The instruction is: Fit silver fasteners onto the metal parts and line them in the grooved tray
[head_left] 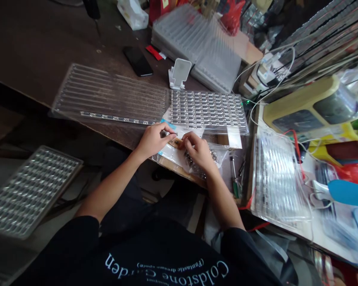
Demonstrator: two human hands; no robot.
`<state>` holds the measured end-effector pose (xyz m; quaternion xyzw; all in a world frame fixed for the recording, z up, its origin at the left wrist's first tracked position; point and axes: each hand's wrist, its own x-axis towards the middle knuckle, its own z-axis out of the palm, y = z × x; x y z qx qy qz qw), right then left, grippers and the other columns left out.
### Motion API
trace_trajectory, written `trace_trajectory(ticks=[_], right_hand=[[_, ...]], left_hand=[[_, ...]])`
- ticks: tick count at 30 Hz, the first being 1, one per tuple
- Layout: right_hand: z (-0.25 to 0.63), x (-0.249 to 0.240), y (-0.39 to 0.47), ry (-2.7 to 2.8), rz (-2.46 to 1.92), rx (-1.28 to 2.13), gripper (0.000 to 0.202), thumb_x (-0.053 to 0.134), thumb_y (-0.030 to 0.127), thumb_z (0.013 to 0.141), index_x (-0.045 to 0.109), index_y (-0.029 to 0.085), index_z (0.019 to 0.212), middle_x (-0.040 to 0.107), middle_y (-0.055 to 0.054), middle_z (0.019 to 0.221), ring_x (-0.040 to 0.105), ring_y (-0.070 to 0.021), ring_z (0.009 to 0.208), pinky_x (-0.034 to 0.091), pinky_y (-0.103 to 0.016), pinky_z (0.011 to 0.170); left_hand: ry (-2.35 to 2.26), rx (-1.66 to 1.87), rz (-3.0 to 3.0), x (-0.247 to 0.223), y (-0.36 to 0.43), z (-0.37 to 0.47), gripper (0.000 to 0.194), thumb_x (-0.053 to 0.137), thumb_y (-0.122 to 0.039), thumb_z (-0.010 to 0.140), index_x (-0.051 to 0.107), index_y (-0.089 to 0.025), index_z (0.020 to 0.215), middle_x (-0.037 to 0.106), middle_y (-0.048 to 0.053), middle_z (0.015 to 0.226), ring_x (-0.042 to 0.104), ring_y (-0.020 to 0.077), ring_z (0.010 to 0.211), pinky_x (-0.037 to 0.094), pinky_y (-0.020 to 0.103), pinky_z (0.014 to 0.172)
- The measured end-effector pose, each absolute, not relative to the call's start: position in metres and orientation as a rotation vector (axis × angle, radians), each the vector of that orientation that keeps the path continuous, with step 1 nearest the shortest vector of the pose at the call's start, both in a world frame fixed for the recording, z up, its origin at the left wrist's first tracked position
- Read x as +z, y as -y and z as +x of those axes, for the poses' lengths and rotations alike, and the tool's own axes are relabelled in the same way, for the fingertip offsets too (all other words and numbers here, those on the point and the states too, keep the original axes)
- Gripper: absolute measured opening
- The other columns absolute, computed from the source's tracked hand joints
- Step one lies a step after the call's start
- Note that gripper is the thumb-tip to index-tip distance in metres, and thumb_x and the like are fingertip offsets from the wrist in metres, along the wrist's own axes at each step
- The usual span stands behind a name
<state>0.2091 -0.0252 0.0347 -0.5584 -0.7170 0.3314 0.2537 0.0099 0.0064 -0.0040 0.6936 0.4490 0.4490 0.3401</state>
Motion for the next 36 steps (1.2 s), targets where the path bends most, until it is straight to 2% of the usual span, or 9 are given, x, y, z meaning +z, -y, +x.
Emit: trace_trajectory(ticks=[4,9,16,22,25,29,32,36], right_hand=[[0.206,0.029,0.024,1.938,-1.527,0.776,0.014,0.054,0.022,0.084,0.067,0.02,0.082,0.075,-0.003,0.081,0.068,-0.0179,0.074,0.05,-0.029,0.074],[0.202,0.02,0.022,1.888,-1.521,0.803,0.016,0.058,0.019,0.082,0.074,0.019,0.085,0.077,-0.003,0.081,0.071,-0.0177,0.074,0.053,-0.028,0.075],[0.202,0.012,0.021,2.09,-1.406,0.565,0.02,0.061,0.011,0.085,0.078,0.019,0.092,0.076,-0.005,0.09,0.071,-0.0171,0.081,0.054,-0.026,0.079],[0.191,0.015,0.029,2.339,-1.61,0.334,0.02,0.06,0.023,0.097,0.079,0.022,0.105,0.075,-0.007,0.1,0.071,-0.0182,0.083,0.051,-0.026,0.075],[0.192,0.019,0.03,2.351,-1.59,0.406,0.021,0.059,0.022,0.098,0.079,0.023,0.106,0.075,-0.007,0.1,0.071,-0.0183,0.084,0.051,-0.026,0.077],[0.21,0.029,0.025,2.191,-1.348,0.618,0.026,0.057,0.013,0.095,0.078,0.022,0.108,0.077,-0.007,0.108,0.072,-0.0187,0.096,0.053,-0.028,0.085],[0.23,0.039,0.023,1.997,-1.345,0.575,0.023,0.058,0.016,0.092,0.077,0.02,0.105,0.077,-0.007,0.104,0.071,-0.0177,0.088,0.055,-0.029,0.079],[0.246,0.049,0.024,1.884,-1.379,0.493,0.019,0.058,0.019,0.092,0.077,0.02,0.097,0.077,-0.005,0.095,0.069,-0.0162,0.079,0.053,-0.03,0.076]], left_hand=[[-1.189,1.173,1.813,-0.004,-0.006,0.01,0.004,0.073,-0.022,0.085,0.07,-0.02,0.084,0.075,0.004,0.088,0.069,0.0194,0.084,0.051,0.033,0.079],[-1.174,1.183,1.805,-0.005,-0.007,0.011,0.004,0.073,-0.019,0.085,0.07,-0.021,0.083,0.076,0.003,0.089,0.069,0.0187,0.086,0.051,0.033,0.081],[-1.191,1.155,1.806,-0.003,-0.006,0.01,0.003,0.073,-0.02,0.086,0.071,-0.018,0.085,0.076,0.004,0.09,0.069,0.0189,0.087,0.049,0.032,0.081],[-1.201,1.146,1.807,-0.003,-0.006,0.01,0.002,0.072,-0.019,0.086,0.071,-0.018,0.085,0.076,0.004,0.089,0.068,0.0187,0.087,0.049,0.032,0.081],[-1.204,1.136,1.829,-0.003,-0.007,0.01,0.003,0.072,-0.02,0.086,0.07,-0.018,0.085,0.075,0.004,0.089,0.068,0.019,0.087,0.049,0.032,0.081],[-1.218,1.125,1.883,0.001,-0.007,0.012,0.003,0.072,-0.02,0.086,0.071,-0.018,0.086,0.075,0.004,0.09,0.068,0.0194,0.086,0.05,0.032,0.081],[-1.195,1.076,1.957,0.006,-0.004,0.018,0.004,0.074,-0.022,0.087,0.071,-0.019,0.087,0.076,0.004,0.092,0.068,0.0202,0.09,0.05,0.033,0.084],[-1.183,0.953,1.994,0.009,-0.001,0.031,0.006,0.077,-0.023,0.085,0.072,-0.019,0.084,0.075,0.003,0.088,0.066,0.0188,0.083,0.049,0.031,0.077]])
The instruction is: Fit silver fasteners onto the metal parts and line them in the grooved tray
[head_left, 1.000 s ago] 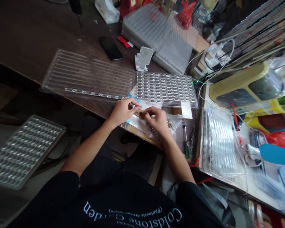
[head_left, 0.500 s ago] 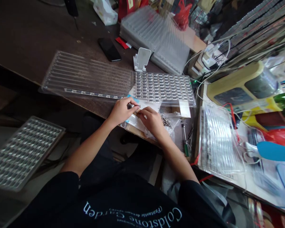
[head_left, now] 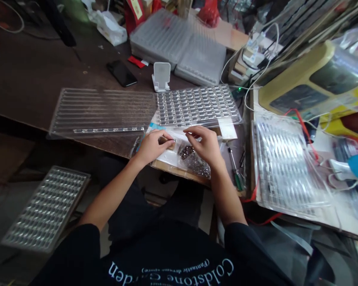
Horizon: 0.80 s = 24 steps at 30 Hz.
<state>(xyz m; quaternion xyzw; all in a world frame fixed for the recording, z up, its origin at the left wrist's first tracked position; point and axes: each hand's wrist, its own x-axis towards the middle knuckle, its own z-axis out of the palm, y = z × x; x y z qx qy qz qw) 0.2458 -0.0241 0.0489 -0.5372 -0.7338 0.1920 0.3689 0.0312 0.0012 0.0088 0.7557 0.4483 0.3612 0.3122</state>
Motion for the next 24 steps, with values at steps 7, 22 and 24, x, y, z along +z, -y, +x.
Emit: trace_trajectory(ticks=[7,22,24], right_hand=[[0.242,0.053,0.031,1.916,-1.311,0.594,0.021,0.057,0.023,0.095,0.077,0.019,0.099,0.078,-0.006,0.099,0.071,-0.018,0.091,0.052,-0.028,0.079],[0.219,0.042,0.03,2.093,-1.308,0.708,0.017,0.063,0.023,0.094,0.076,0.019,0.105,0.079,-0.003,0.105,0.072,-0.0137,0.087,0.048,-0.02,0.075],[0.209,0.036,0.024,2.149,-1.286,0.754,0.019,0.062,0.027,0.096,0.076,0.019,0.106,0.079,-0.003,0.107,0.072,-0.0128,0.088,0.048,-0.019,0.076]], left_hand=[[-1.219,0.873,2.045,0.004,0.001,0.038,0.006,0.074,-0.026,0.087,0.073,-0.021,0.085,0.075,0.002,0.088,0.066,0.0205,0.087,0.048,0.033,0.08],[-1.542,0.932,1.981,-0.021,0.015,-0.01,0.035,0.056,-0.056,0.089,0.072,-0.026,0.1,0.077,0.004,0.102,0.072,0.0272,0.092,0.056,0.036,0.078],[-1.65,0.899,1.934,-0.033,0.013,-0.028,0.039,0.06,-0.06,0.086,0.07,-0.026,0.101,0.078,0.005,0.098,0.074,0.0299,0.088,0.057,0.036,0.068]])
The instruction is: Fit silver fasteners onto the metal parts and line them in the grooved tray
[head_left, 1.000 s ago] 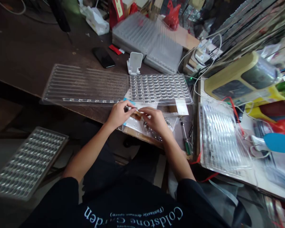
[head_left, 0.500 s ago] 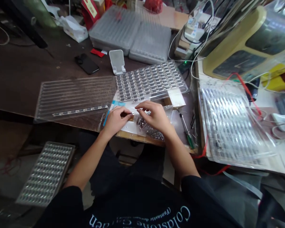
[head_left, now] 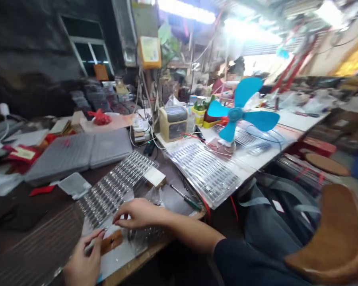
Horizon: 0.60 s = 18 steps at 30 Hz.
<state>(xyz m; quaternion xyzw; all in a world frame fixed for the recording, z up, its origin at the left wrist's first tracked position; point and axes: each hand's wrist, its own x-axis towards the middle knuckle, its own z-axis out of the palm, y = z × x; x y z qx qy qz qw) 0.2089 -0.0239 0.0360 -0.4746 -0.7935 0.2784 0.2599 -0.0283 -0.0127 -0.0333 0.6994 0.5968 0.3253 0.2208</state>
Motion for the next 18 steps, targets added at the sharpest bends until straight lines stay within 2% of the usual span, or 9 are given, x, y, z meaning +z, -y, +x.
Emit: trace_trajectory(ticks=[2,4,6,11,15,18], right_hand=[[0.209,0.037,0.024,2.164,-1.329,0.76,0.021,0.061,0.027,0.096,0.076,0.019,0.108,0.079,-0.004,0.109,0.072,-0.0137,0.09,0.048,-0.019,0.077],[0.221,0.044,0.027,2.13,-1.424,0.713,0.021,0.062,0.021,0.094,0.076,0.017,0.109,0.079,-0.006,0.108,0.072,-0.0158,0.092,0.048,-0.021,0.079],[0.237,0.05,0.026,2.064,-1.466,0.655,0.021,0.061,0.015,0.093,0.077,0.013,0.107,0.079,-0.009,0.105,0.072,-0.017,0.091,0.049,-0.023,0.082],[0.252,0.039,0.008,1.963,-1.387,0.607,0.018,0.062,0.018,0.094,0.078,0.013,0.102,0.079,-0.01,0.099,0.071,-0.016,0.081,0.049,-0.024,0.075],[0.247,0.034,0.011,1.968,-1.322,0.628,0.019,0.061,0.019,0.094,0.078,0.016,0.101,0.08,-0.009,0.101,0.072,-0.016,0.085,0.049,-0.024,0.074],[0.245,0.038,0.016,1.957,-1.348,0.62,0.018,0.061,0.018,0.093,0.078,0.016,0.099,0.08,-0.008,0.101,0.072,-0.0164,0.084,0.05,-0.024,0.073]], left_hand=[[-1.571,0.903,1.933,-0.028,0.014,-0.025,0.038,0.061,-0.059,0.086,0.067,-0.025,0.105,0.077,0.006,0.097,0.074,0.0305,0.09,0.058,0.038,0.071],[-1.371,1.037,1.927,-0.011,0.016,-0.003,0.037,0.06,-0.052,0.09,0.059,-0.024,0.114,0.076,0.008,0.105,0.074,0.0286,0.1,0.059,0.042,0.088],[-1.238,1.083,1.962,0.009,0.013,0.025,0.036,0.064,-0.046,0.091,0.057,-0.023,0.118,0.075,0.01,0.109,0.073,0.0267,0.105,0.056,0.042,0.096],[-1.146,1.212,2.037,0.027,0.003,0.039,0.035,0.073,-0.034,0.089,0.058,-0.021,0.117,0.077,0.007,0.103,0.075,0.0212,0.095,0.057,0.036,0.093],[-1.209,1.208,2.089,0.029,0.014,0.026,0.034,0.075,-0.031,0.089,0.06,-0.022,0.118,0.078,0.005,0.104,0.075,0.0196,0.091,0.056,0.034,0.092],[-1.267,1.148,2.203,0.032,0.01,0.013,0.018,0.071,-0.03,0.091,0.068,-0.022,0.107,0.078,0.005,0.103,0.073,0.0206,0.091,0.053,0.035,0.093]])
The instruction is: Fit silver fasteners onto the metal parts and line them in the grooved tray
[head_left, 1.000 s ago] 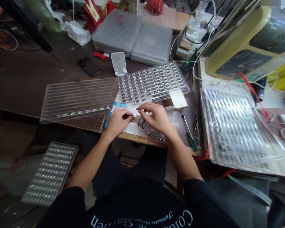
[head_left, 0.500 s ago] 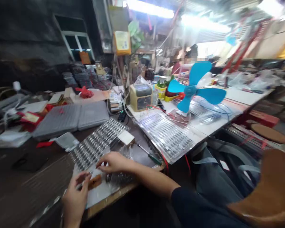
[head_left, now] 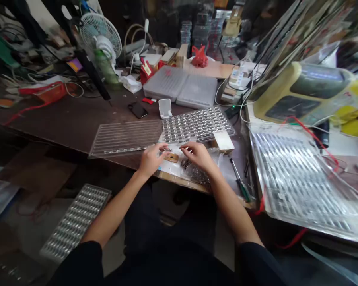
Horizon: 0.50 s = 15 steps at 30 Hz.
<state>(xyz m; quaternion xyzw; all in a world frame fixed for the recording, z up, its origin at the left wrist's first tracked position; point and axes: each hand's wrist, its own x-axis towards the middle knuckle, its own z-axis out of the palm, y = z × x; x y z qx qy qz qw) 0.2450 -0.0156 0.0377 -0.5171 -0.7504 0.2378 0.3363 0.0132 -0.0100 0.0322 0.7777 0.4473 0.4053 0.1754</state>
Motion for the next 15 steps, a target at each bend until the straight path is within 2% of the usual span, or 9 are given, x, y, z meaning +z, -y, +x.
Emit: trace_trajectory(ticks=[3,6,15], right_hand=[[0.246,0.042,0.016,1.952,-1.348,0.607,0.017,0.061,0.019,0.093,0.078,0.016,0.097,0.08,-0.008,0.1,0.072,-0.0172,0.083,0.05,-0.026,0.074],[0.248,0.045,0.017,1.947,-1.334,0.592,0.018,0.06,0.021,0.094,0.078,0.018,0.097,0.08,-0.008,0.1,0.072,-0.0179,0.084,0.051,-0.028,0.074],[0.249,0.053,0.025,1.971,-1.311,0.627,0.021,0.057,0.024,0.094,0.078,0.02,0.098,0.079,-0.005,0.101,0.071,-0.0173,0.088,0.05,-0.028,0.075]], left_hand=[[-1.437,1.129,2.234,0.035,-0.006,-0.004,0.01,0.066,-0.03,0.094,0.073,-0.022,0.094,0.078,0.006,0.102,0.07,0.0231,0.097,0.049,0.038,0.096],[-1.595,1.069,2.163,0.034,-0.022,-0.017,0.011,0.066,-0.03,0.093,0.074,-0.021,0.094,0.078,0.007,0.104,0.068,0.0247,0.1,0.047,0.039,0.096],[-1.653,0.79,2.295,0.018,-0.031,-0.018,0.014,0.063,-0.032,0.092,0.073,-0.023,0.089,0.073,0.007,0.122,0.058,0.0292,0.12,0.038,0.047,0.107]])
